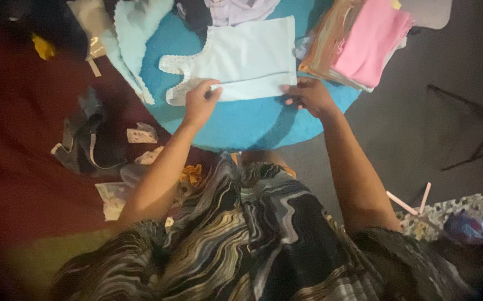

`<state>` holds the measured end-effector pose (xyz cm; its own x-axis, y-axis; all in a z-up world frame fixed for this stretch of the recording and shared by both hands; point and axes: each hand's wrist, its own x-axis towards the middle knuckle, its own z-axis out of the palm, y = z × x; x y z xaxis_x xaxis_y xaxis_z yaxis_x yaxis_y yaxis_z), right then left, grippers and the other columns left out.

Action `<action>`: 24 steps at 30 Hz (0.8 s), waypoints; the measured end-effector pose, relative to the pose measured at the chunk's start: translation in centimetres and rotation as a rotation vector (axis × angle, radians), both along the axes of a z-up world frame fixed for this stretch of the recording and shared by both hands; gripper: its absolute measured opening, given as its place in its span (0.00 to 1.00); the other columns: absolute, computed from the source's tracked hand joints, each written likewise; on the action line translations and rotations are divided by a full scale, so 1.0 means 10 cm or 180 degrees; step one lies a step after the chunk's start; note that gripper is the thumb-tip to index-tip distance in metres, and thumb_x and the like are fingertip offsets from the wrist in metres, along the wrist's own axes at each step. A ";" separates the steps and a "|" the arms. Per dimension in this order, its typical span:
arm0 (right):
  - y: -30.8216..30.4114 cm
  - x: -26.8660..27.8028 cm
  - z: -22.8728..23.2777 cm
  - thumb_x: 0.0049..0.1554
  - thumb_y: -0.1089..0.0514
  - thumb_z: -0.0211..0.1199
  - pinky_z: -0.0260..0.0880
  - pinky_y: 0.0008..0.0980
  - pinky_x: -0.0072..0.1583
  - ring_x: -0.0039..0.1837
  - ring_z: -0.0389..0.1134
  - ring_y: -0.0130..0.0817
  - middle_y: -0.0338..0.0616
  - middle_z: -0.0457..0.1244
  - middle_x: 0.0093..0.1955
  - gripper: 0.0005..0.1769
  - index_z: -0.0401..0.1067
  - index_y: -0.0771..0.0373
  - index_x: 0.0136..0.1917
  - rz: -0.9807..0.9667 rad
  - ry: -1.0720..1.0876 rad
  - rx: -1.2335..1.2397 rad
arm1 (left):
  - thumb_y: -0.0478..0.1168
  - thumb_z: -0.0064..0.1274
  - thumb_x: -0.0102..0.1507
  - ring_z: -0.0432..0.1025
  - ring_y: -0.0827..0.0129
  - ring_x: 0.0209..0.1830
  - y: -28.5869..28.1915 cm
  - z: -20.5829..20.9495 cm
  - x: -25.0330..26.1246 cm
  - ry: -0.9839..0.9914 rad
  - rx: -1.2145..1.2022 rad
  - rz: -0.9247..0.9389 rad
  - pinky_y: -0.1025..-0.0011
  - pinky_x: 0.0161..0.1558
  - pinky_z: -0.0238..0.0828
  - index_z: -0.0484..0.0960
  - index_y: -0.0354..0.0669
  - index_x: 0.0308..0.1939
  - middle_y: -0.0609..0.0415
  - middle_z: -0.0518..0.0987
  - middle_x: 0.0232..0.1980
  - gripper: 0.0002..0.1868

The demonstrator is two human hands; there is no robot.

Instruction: The person folds several small garments by hand, smoothing each one out on a blue cushion and stacking them together.

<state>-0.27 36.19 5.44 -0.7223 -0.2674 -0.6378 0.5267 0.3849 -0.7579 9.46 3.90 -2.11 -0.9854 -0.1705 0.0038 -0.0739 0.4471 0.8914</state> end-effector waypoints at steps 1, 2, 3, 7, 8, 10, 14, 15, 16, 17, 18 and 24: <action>0.00 0.03 0.00 0.60 0.50 0.66 0.63 0.24 0.35 0.40 0.72 0.25 0.38 0.68 0.43 0.16 0.72 0.64 0.53 -0.0202 -0.0168 -0.0213 | 0.43 0.59 0.66 0.73 0.64 0.31 0.01 0.00 0.03 -0.0107 0.0156 0.0175 0.66 0.37 0.71 0.84 0.41 0.49 0.48 0.81 0.34 0.12; 0.02 0.06 -0.02 0.60 0.50 0.66 0.63 0.24 0.35 0.40 0.72 0.25 0.38 0.68 0.43 0.16 0.72 0.64 0.53 -0.0211 -0.0172 -0.0202 | 0.43 0.59 0.66 0.73 0.64 0.31 0.02 0.02 0.04 -0.0113 0.0167 0.0165 0.66 0.37 0.71 0.84 0.41 0.49 0.48 0.81 0.34 0.12; 0.03 0.11 -0.06 0.61 0.48 0.63 0.65 0.25 0.36 0.39 0.72 0.26 0.39 0.68 0.44 0.15 0.70 0.61 0.53 -0.0357 -0.0197 -0.0509 | 0.43 0.59 0.66 0.72 0.63 0.30 0.01 0.04 0.05 -0.0196 0.0073 0.0149 0.65 0.36 0.69 0.84 0.42 0.49 0.47 0.80 0.33 0.11; 0.10 0.14 -0.36 0.67 0.44 0.59 0.71 0.24 0.43 0.41 0.71 0.25 0.39 0.68 0.44 0.18 0.69 0.62 0.55 -0.0318 0.0122 -0.0668 | 0.42 0.58 0.67 0.73 0.59 0.29 0.06 0.10 0.04 -0.0267 -0.0079 0.0210 0.64 0.35 0.69 0.82 0.41 0.49 0.45 0.79 0.31 0.11; 0.12 0.15 -0.44 0.67 0.44 0.59 0.71 0.24 0.43 0.41 0.71 0.25 0.39 0.68 0.44 0.18 0.69 0.62 0.55 -0.0317 0.0134 -0.0671 | 0.42 0.58 0.67 0.73 0.59 0.29 0.08 0.11 0.05 -0.0254 -0.0081 0.0210 0.64 0.35 0.69 0.82 0.41 0.49 0.45 0.79 0.31 0.11; 0.14 0.19 -0.55 0.67 0.43 0.57 0.66 0.27 0.39 0.37 0.68 0.28 0.39 0.67 0.41 0.21 0.69 0.65 0.55 -0.0382 0.0576 -0.0433 | 0.42 0.57 0.69 0.76 0.55 0.32 0.12 0.14 0.05 0.0132 -0.0190 0.0195 0.62 0.37 0.72 0.80 0.39 0.50 0.43 0.80 0.34 0.11; 0.07 0.21 -0.60 0.69 0.46 0.60 0.71 0.34 0.40 0.39 0.68 0.31 0.38 0.67 0.41 0.20 0.71 0.68 0.55 -0.0436 0.0822 0.0262 | 0.42 0.55 0.70 0.78 0.51 0.41 0.15 0.16 0.07 -0.0153 -0.0136 0.0174 0.60 0.45 0.73 0.80 0.38 0.52 0.41 0.82 0.42 0.12; 0.03 0.27 -0.57 0.66 0.49 0.61 0.71 0.43 0.44 0.44 0.69 0.44 0.48 0.68 0.45 0.19 0.68 0.67 0.60 -0.0295 0.1478 0.1018 | 0.42 0.55 0.69 0.74 0.48 0.50 0.17 0.17 0.09 -0.0007 -0.0578 0.0066 0.57 0.52 0.70 0.78 0.37 0.57 0.40 0.80 0.50 0.16; -0.04 0.31 -0.55 0.62 0.52 0.62 0.71 0.52 0.49 0.49 0.71 0.57 0.58 0.69 0.48 0.22 0.66 0.65 0.65 -0.0140 0.2136 0.1770 | 0.42 0.55 0.68 0.70 0.46 0.60 0.19 0.17 0.09 0.0145 -0.1023 -0.0034 0.53 0.60 0.68 0.76 0.36 0.63 0.39 0.78 0.58 0.21; -0.11 0.35 -0.53 0.62 0.52 0.62 0.71 0.52 0.49 0.49 0.71 0.57 0.58 0.69 0.48 0.22 0.66 0.65 0.65 -0.0140 0.2150 0.1763 | 0.42 0.55 0.68 0.70 0.46 0.60 0.21 0.17 0.10 0.0156 -0.1029 -0.0026 0.53 0.60 0.68 0.76 0.36 0.63 0.39 0.78 0.58 0.21; -0.19 0.40 -0.52 0.64 0.54 0.60 0.67 0.54 0.60 0.60 0.66 0.60 0.61 0.64 0.60 0.24 0.62 0.65 0.69 0.0269 0.2954 0.1754 | 0.42 0.52 0.70 0.64 0.48 0.69 0.24 0.18 0.12 0.0243 -0.1626 -0.0407 0.52 0.68 0.61 0.73 0.43 0.68 0.42 0.71 0.67 0.22; -0.64 0.47 -0.51 0.68 0.43 0.53 0.44 0.59 0.79 0.84 0.42 0.61 0.56 0.42 0.85 0.35 0.51 0.52 0.83 0.2132 0.3581 0.1754 | 0.47 0.47 0.68 0.47 0.58 0.81 0.41 0.18 0.08 0.0353 -0.3000 -0.1445 0.47 0.76 0.40 0.57 0.56 0.78 0.52 0.54 0.82 0.34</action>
